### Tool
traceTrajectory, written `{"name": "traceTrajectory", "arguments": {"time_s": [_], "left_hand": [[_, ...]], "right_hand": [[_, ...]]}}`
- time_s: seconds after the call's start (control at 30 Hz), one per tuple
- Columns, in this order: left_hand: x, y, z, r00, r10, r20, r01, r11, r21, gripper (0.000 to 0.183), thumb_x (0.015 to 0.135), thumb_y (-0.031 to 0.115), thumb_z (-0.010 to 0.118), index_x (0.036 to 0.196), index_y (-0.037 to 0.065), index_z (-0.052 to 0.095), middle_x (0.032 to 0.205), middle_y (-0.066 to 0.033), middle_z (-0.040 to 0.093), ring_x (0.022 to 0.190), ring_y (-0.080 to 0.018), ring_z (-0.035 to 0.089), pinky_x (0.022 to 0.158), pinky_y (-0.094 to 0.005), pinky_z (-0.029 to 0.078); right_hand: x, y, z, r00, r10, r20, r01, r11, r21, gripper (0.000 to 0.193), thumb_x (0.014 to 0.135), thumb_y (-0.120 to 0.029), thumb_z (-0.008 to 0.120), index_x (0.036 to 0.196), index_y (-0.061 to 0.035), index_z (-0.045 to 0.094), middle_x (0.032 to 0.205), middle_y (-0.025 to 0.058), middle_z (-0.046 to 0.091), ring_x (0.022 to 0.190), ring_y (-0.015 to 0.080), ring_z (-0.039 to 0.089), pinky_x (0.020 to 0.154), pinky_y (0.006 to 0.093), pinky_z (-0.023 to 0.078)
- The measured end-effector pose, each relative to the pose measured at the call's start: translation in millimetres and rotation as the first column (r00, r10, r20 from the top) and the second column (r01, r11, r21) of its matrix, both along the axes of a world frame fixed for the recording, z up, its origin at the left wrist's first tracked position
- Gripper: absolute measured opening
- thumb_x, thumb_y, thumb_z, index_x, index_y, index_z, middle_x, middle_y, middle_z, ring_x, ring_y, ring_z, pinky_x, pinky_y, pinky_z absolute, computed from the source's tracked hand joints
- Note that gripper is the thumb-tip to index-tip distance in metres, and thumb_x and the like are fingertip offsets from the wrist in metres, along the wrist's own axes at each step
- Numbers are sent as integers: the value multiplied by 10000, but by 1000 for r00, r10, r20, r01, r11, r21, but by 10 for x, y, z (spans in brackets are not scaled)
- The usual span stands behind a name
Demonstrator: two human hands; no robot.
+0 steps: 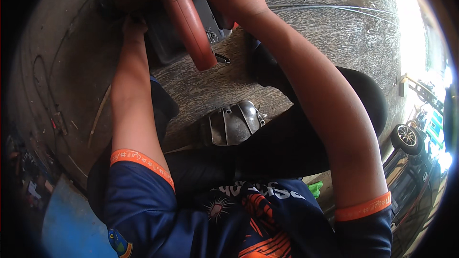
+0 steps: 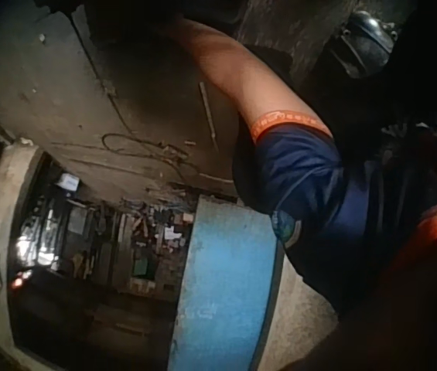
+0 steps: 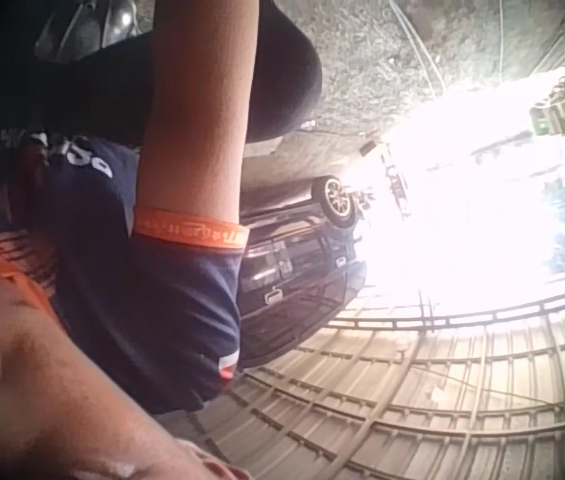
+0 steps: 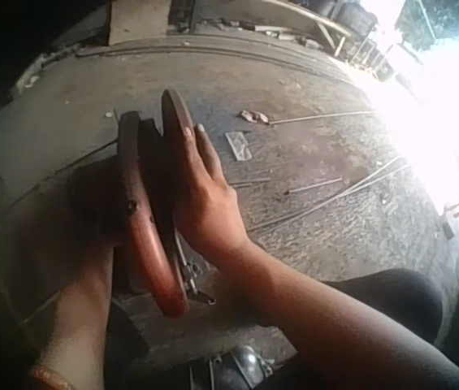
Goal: Cutting and smoothing the ends of metal rods using a chop saw.
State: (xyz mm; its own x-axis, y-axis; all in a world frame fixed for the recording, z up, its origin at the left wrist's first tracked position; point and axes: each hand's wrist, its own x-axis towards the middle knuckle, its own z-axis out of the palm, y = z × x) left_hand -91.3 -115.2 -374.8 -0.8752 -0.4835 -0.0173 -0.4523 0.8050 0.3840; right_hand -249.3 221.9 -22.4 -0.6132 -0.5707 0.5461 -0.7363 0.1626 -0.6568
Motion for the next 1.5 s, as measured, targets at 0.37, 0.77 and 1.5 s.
{"name": "traceTrajectory", "arguments": {"time_s": [0.37, 0.77, 1.5], "left_hand": [[53, 254, -35, 988, 113, -100, -139, 943, -302, 342, 848, 301, 614, 1092, 62, 625, 1085, -207, 628, 1076, -331, 596, 908, -410, 485], [-51, 532, 539, 928, 197, 315, -142, 971, -191, 459, 869, 252, 582, 1285, 76, 498, 1269, -174, 530, 1212, -302, 499, 1025, -338, 398], [-39, 572, 685, 960, 155, 233, -103, 970, -220, 498, 887, 251, 505, 1356, 96, 439, 1338, -171, 496, 1241, -298, 488, 1049, -354, 395]], "right_hand": [[98, -77, 129, 980, -41, -193, 67, 989, 130, 729, 819, -79, 602, 1464, -93, 263, 1435, 183, 383, 1321, 397, 364, 997, 444, 439], [147, -108, 147, 991, -104, -79, 115, 980, 161, 670, 851, -103, 585, 1453, -104, 290, 1422, 201, 390, 1311, 406, 372, 999, 453, 431], [106, -58, -1, 985, -150, -90, 162, 977, 141, 643, 827, -101, 602, 1415, -25, 351, 1400, 245, 409, 1304, 422, 382, 1029, 442, 405]]}}
